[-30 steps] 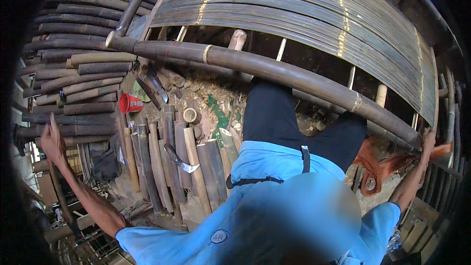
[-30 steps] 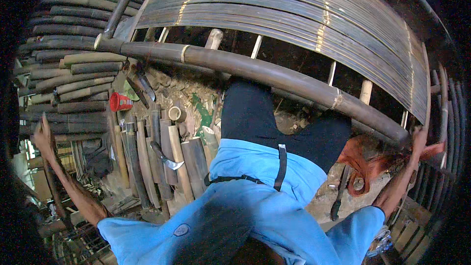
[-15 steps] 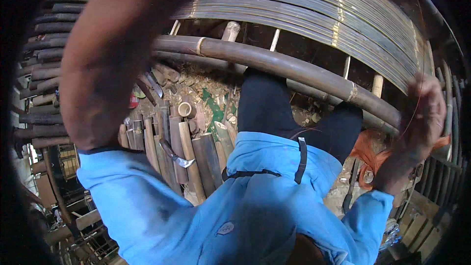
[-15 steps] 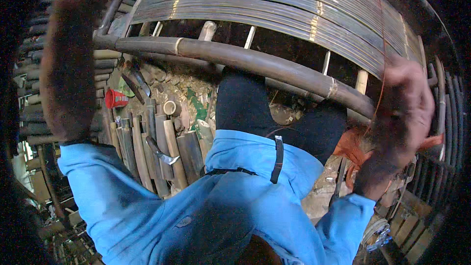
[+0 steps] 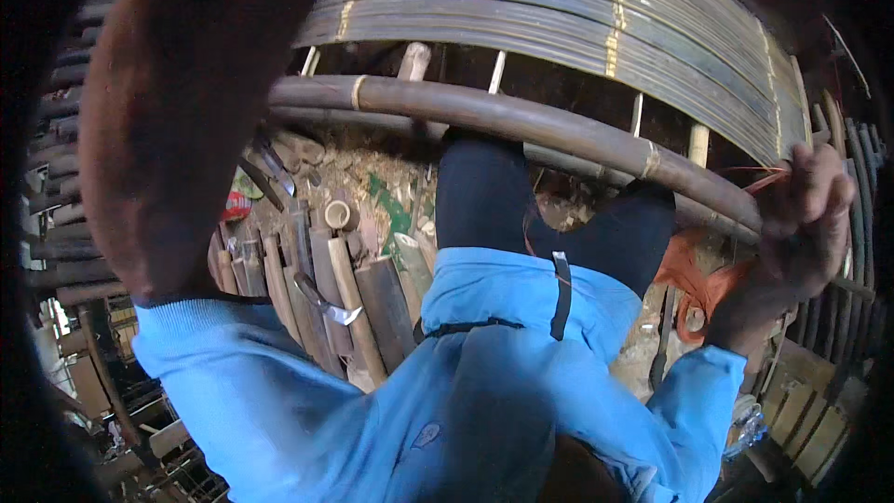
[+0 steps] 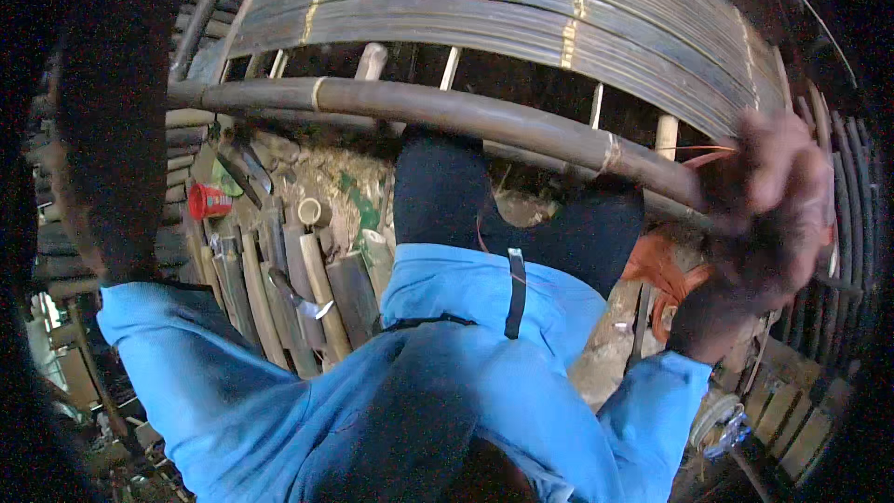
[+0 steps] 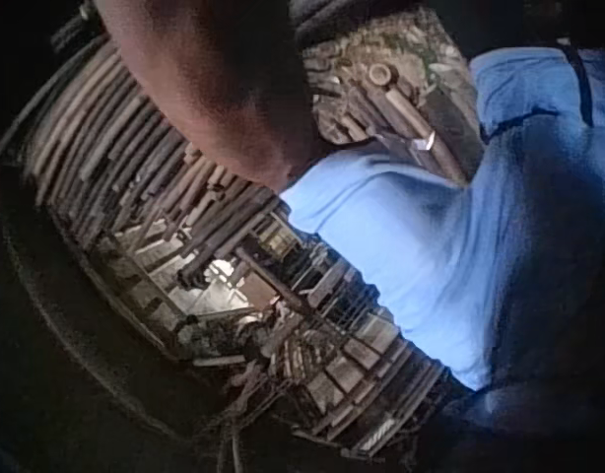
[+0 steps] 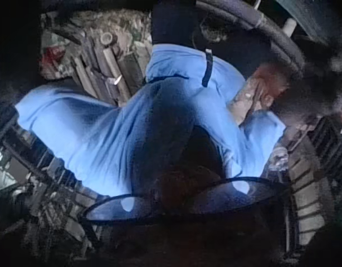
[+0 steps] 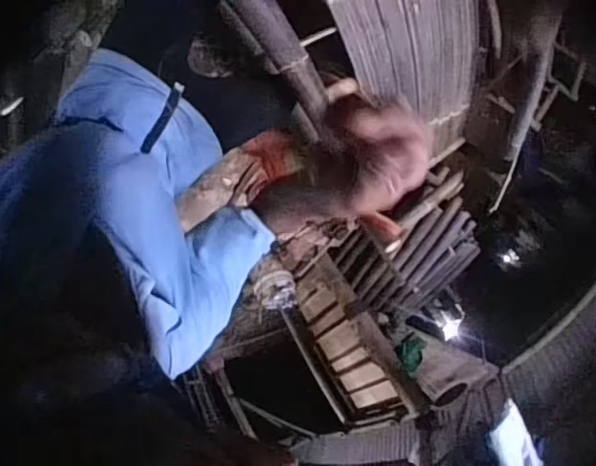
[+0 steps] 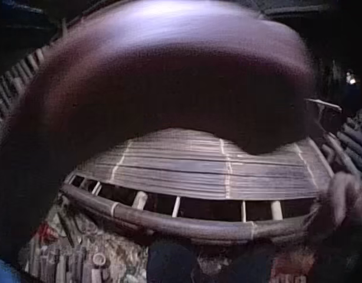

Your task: The person ties thin bamboo strips onto a large cylindrical frame by hand using a long piece of red cord. They wrap the cord around the strips and the bamboo structure, pulling it tight to secure the material in place.

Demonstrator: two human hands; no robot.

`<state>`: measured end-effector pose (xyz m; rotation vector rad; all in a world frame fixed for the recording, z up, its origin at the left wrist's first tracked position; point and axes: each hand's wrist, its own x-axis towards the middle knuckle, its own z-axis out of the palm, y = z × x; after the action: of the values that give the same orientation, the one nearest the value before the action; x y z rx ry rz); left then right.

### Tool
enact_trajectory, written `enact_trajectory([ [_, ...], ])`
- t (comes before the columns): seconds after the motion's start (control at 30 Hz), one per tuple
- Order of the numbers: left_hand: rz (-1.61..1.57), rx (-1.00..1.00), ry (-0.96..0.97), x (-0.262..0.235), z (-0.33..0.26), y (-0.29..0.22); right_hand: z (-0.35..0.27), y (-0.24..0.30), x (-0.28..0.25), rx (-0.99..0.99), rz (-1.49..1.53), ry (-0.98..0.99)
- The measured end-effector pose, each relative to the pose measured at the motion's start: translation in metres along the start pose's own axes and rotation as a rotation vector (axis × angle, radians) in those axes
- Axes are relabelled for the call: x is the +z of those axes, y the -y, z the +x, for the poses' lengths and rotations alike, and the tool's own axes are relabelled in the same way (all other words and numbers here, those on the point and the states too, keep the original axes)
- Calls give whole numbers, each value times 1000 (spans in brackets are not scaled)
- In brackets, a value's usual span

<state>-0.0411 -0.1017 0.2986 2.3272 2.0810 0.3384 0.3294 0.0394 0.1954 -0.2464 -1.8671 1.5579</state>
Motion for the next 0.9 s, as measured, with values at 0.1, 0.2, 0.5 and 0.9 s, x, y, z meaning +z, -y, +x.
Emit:
enact_trajectory([
  [0.1,-58,-12,30,-17,-7,-5,-25,-10,-79,42,-30,-629],
  [0.2,-205,-37,46,-9,-35,6,-58,-17,-158,235,-357,-749],
  [0.5,-288,-255,-147,-49,-207,17,-209,-56,-377,227,-1524,-311],
  [0.9,-459,266,-279,148,-77,-137,-22,-43,74,352,82,267],
])
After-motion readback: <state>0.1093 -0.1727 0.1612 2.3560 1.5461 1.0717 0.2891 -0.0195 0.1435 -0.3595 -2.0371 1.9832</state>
